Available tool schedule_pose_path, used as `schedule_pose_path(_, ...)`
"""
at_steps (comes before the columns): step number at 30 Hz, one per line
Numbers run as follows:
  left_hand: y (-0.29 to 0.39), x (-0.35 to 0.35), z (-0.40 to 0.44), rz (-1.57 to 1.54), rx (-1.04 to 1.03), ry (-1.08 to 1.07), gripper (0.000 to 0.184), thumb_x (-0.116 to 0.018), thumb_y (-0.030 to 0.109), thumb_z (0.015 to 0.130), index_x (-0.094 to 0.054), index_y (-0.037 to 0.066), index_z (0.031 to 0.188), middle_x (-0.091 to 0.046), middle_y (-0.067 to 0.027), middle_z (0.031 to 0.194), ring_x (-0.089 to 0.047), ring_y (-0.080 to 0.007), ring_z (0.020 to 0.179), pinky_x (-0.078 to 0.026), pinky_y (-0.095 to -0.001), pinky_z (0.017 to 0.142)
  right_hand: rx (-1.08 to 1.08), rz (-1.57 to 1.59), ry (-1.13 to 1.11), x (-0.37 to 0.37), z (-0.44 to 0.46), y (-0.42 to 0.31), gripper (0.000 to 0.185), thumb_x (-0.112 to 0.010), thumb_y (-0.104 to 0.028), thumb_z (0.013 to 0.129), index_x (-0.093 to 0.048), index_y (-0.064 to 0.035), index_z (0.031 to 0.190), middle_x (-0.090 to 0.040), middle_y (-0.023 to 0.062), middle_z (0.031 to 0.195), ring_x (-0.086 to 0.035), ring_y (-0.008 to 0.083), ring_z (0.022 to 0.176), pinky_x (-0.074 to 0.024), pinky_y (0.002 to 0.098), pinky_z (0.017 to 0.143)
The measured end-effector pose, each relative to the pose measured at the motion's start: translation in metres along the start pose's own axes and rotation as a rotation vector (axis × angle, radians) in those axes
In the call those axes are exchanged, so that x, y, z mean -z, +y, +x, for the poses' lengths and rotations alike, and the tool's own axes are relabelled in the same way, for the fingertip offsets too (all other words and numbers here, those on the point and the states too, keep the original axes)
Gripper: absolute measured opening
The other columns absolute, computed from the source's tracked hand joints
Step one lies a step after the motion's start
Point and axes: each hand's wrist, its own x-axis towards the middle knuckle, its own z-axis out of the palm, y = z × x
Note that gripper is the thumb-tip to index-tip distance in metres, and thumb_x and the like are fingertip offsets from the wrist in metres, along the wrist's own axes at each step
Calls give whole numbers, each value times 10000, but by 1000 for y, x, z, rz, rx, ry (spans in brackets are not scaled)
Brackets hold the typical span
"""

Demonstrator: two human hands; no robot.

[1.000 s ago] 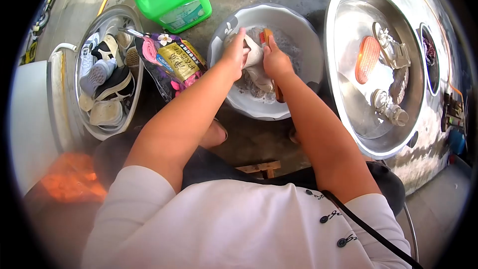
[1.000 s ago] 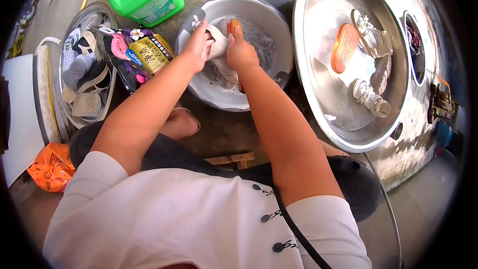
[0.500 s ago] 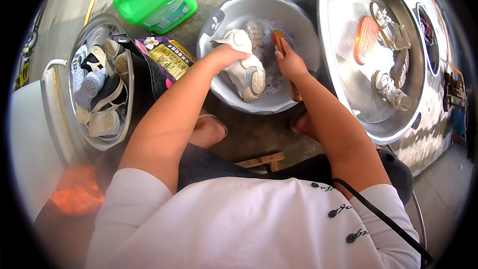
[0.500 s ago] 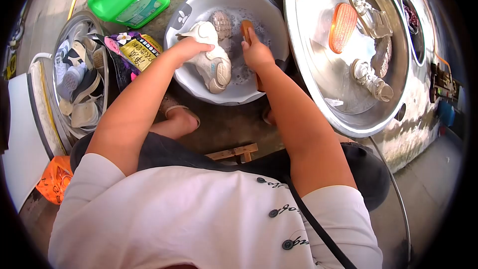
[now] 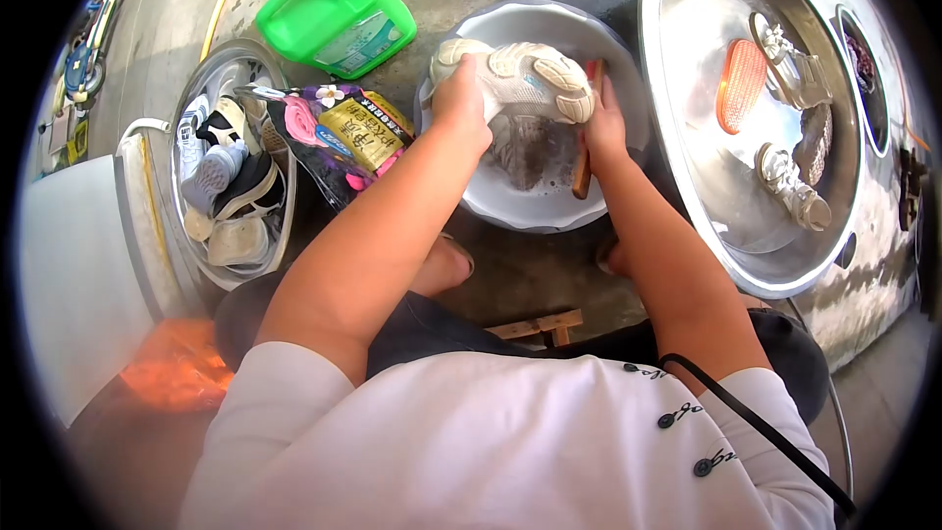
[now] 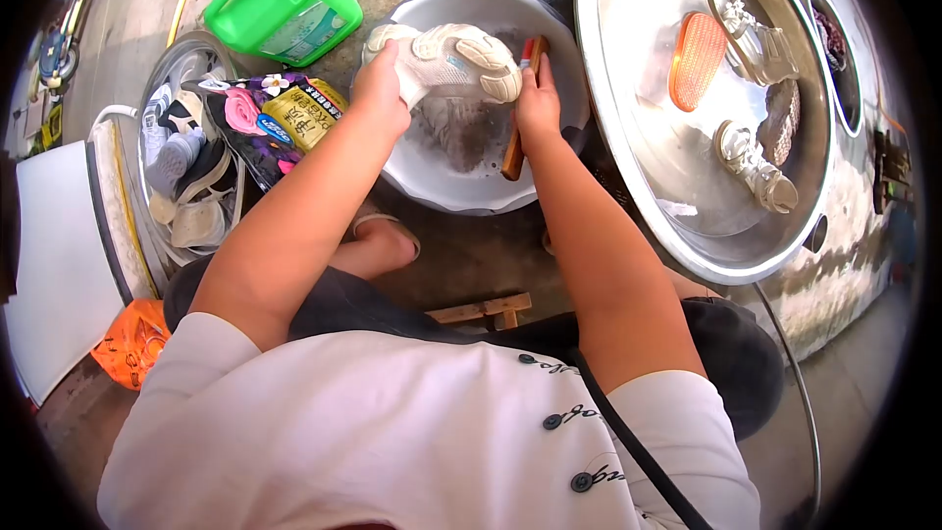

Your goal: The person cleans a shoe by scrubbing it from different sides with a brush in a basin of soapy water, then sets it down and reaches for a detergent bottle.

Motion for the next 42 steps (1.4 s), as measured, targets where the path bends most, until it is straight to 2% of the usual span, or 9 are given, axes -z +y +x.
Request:
schedule_pose_path(6,43,2,-26,-102,-90,165,534,-410,372,1002,-417,-34,1349,-506,-137,1352,-549,-239,1190,-443,-373,968,225,-849,136,7,16,37,541,-440,-318,978,-300,-237,1495,-639,114,1028,-611,207,699,-517,348,649)
schedule_pose_path(10,50,38,-26,-272,-93,135,521,-393,369,1006,-405,-18,1356,-495,-147,1367,-546,-265,1207,-434,-378,1021,-246,-158,-292,-29,-27,22,544,-439,-310,1000,-265,-243,1511,-600,32,900,-509,136,546,-460,292,518)
schedule_pose_path(12,45,43,-27,-304,-88,178,513,-399,367,1006,-410,-11,1353,-496,-155,1365,-541,-267,1212,-431,-387,1033,103,-81,-211,-56,-56,21,533,-434,-283,1007,-265,-254,1512,-578,10,849,-472,114,519,-442,265,507)
schedule_pose_path(15,39,39,-20,-306,-82,132,503,-410,365,1007,-419,-14,1338,-516,-152,1340,-533,-276,1222,-434,-397,1028,265,-221,-470,-80,-116,-12,536,-492,-286,983,-331,-193,1486,-546,195,1334,-561,311,1187,-404,345,996)
schedule_pose_path(17,46,32,-24,-14,19,248,469,-422,342,1007,-438,-13,1313,-535,-144,1311,-547,-284,1204,-455,-397,1009,686,-222,-574,-98,-127,-3,557,-539,-259,968,-330,-259,1485,-529,238,1328,-517,362,1239,-376,333,1028)
schedule_pose_path(30,20,41,21,-269,41,-25,413,-391,320,1020,-476,-10,1254,-570,-146,1236,-575,-265,1150,-473,-393,979,291,-664,-322,-90,-38,-5,493,-404,-321,1000,-312,-265,1481,-662,255,995,-640,415,947,-488,466,827)
schedule_pose_path(34,13,42,24,-208,-30,-66,425,-367,377,1023,-513,28,1217,-585,-112,1193,-592,-246,1056,-478,-394,923,326,-383,-552,-103,-88,-26,500,-449,-284,1009,-331,-192,1487,-529,230,1338,-516,311,1247,-373,342,1039)
schedule_pose_path(39,24,42,15,-188,71,-155,541,-331,424,1025,-444,-17,1317,-522,-150,1342,-525,-276,1226,-397,-417,1062,346,-652,-371,-95,-32,-11,499,-404,-332,993,-304,-269,1478,-652,260,1016,-633,438,920,-493,492,824)
schedule_pose_path(42,9,43,26,-174,-2,-158,526,-342,429,1023,-458,-1,1302,-533,-138,1322,-534,-260,1213,-421,-409,1033,295,-646,-455,-92,-59,-33,485,-411,-307,1007,-324,-268,1482,-580,277,1217,-585,401,1114,-441,387,963)
